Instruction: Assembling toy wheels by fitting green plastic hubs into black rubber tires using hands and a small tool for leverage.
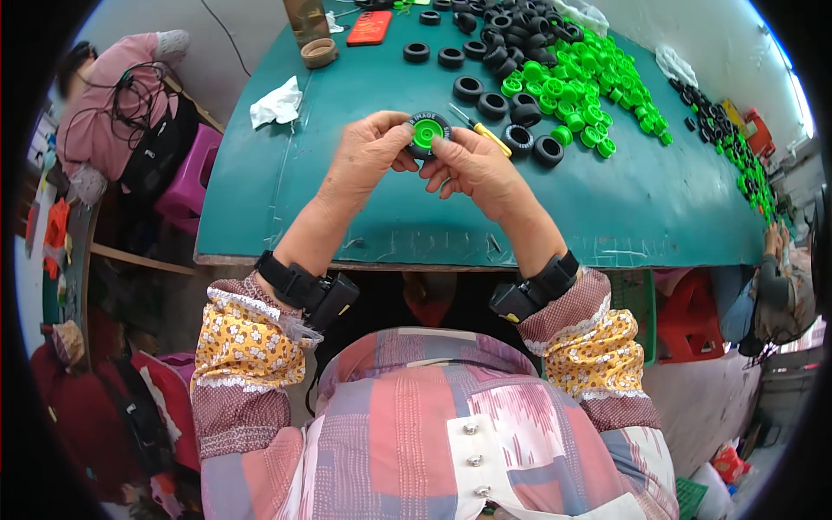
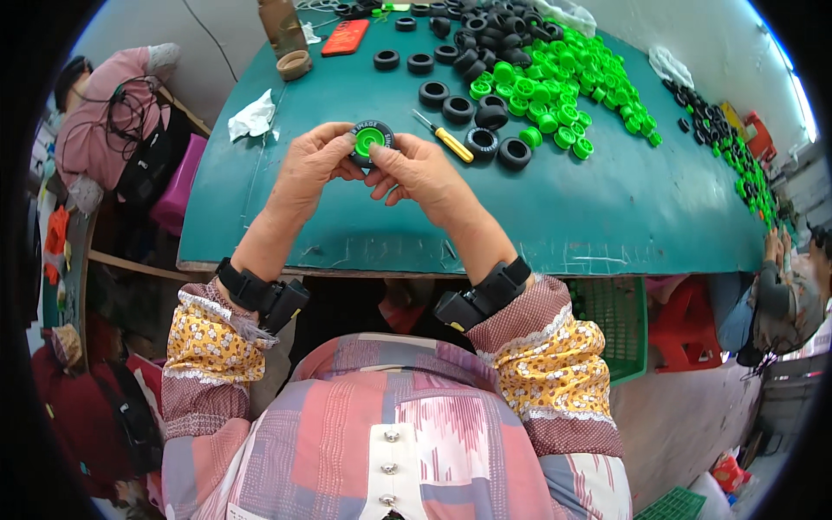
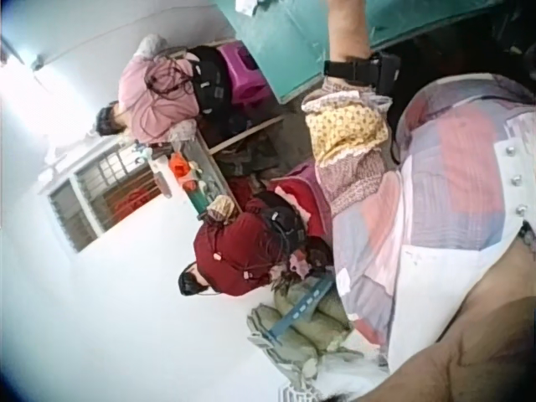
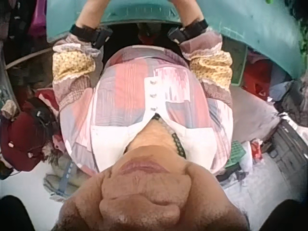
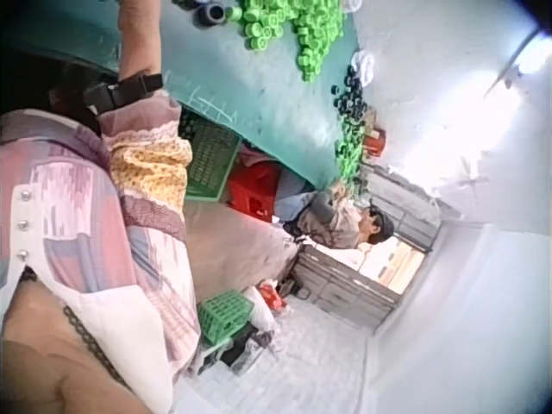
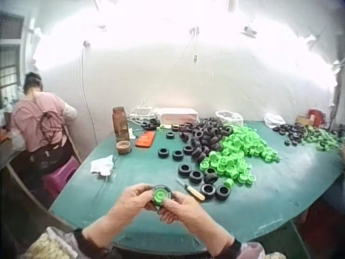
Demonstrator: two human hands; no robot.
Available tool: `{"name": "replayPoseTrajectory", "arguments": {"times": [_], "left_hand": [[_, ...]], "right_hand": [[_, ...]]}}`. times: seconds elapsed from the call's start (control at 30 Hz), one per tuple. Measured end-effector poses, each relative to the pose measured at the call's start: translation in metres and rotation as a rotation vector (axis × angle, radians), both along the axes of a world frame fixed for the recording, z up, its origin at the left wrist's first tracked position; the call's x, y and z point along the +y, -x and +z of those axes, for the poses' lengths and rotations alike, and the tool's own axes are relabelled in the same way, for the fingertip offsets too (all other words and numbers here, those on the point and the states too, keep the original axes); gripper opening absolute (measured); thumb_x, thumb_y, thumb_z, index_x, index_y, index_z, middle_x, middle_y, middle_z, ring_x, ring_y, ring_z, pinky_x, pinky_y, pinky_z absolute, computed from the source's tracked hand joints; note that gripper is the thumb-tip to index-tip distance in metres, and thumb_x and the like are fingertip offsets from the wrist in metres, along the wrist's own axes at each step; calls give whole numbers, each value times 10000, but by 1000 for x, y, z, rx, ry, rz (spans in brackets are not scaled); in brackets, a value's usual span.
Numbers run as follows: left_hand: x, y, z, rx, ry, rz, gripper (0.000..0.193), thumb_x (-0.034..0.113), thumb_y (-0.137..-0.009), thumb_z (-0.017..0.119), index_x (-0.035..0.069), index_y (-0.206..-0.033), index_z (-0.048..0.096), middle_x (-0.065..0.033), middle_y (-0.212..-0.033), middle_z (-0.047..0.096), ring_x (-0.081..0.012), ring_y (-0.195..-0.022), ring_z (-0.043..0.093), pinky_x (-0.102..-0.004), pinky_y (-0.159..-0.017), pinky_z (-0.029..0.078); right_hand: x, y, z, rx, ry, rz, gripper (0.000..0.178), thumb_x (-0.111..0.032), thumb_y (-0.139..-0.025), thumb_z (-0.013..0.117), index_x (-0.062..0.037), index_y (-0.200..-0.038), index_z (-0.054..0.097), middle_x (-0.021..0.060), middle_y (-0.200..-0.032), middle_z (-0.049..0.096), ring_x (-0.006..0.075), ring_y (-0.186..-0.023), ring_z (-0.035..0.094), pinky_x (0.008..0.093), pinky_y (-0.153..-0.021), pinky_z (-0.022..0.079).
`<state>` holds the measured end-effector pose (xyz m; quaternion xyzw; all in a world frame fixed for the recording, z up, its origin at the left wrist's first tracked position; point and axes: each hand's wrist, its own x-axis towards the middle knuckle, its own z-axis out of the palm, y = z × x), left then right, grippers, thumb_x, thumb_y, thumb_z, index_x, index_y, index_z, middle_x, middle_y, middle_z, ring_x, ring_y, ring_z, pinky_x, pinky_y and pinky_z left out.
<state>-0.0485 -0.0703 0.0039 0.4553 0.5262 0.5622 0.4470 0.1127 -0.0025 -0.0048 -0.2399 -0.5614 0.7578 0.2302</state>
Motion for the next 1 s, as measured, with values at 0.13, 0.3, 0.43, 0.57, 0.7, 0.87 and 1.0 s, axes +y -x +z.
{"name": "replayPoseTrajectory", "arguments": {"times": [0.13, 0.3, 0.43, 0.57, 0.7, 0.87, 1.0], "left_hand": [[-11, -8, 6, -45, -25, -20, 296, 168, -863, 523, -48, -1066, 522, -68, -817, 603, -109, -666, 596, -211, -618, 479], [-18, -21, 7, -113, -26, -142, 304, 126, -838, 525, -65, -1074, 510, -89, -864, 598, -127, -697, 599, -230, -662, 488], [-20, -29, 15, -124, -19, -245, 326, 108, -814, 535, -73, -1082, 497, -103, -900, 588, -138, -718, 600, -235, -675, 487], [-20, -34, 33, -22, -103, -345, 331, 115, -813, 540, -74, -1081, 493, -103, -908, 586, -137, -722, 600, -233, -671, 486], [-10, -33, 35, 13, -69, -316, 334, 173, -848, 539, -59, -1084, 498, -99, -919, 586, -137, -738, 601, -238, -676, 485], [13, -30, 12, -256, -19, -226, 362, 238, -879, 518, -27, -1123, 486, -95, -941, 582, -148, -797, 594, -256, -711, 481], [30, -34, 0, -309, -57, -154, 384, 239, -883, 494, -30, -1155, 455, -103, -957, 576, -160, -833, 580, -272, -730, 478]], "right_hand": [[-14, -4, 10, -25, -119, -80, 268, -237, -859, 556, -23, -1015, 520, 74, -776, 590, 124, -633, 584, 218, -542, 461], [-21, -25, 8, 42, -35, -137, 283, -248, -845, 568, 3, -974, 542, 77, -750, 593, 119, -601, 576, 217, -512, 453], [-29, -43, 14, 41, -68, -162, 252, -239, -846, 570, 1, -923, 562, 72, -710, 592, 115, -579, 573, 213, -519, 458], [-33, -58, 28, 61, -178, -140, 247, -245, -862, 553, -11, -942, 551, 58, -721, 591, 105, -590, 568, 212, -541, 464], [-37, -52, 37, 42, -281, -319, 238, -189, -823, 613, 15, -930, 553, 50, -705, 592, 90, -580, 557, 198, -519, 460], [-24, -26, 17, -329, -939, -548, 295, -171, -717, 689, 3, -852, 493, 135, -730, 574, 228, -572, 578, 316, -517, 455], [-5, -11, 14, -420, -1134, -542, 316, -168, -696, 682, -20, -870, 464, 142, -733, 573, 294, -652, 591, 357, -550, 465]]}}
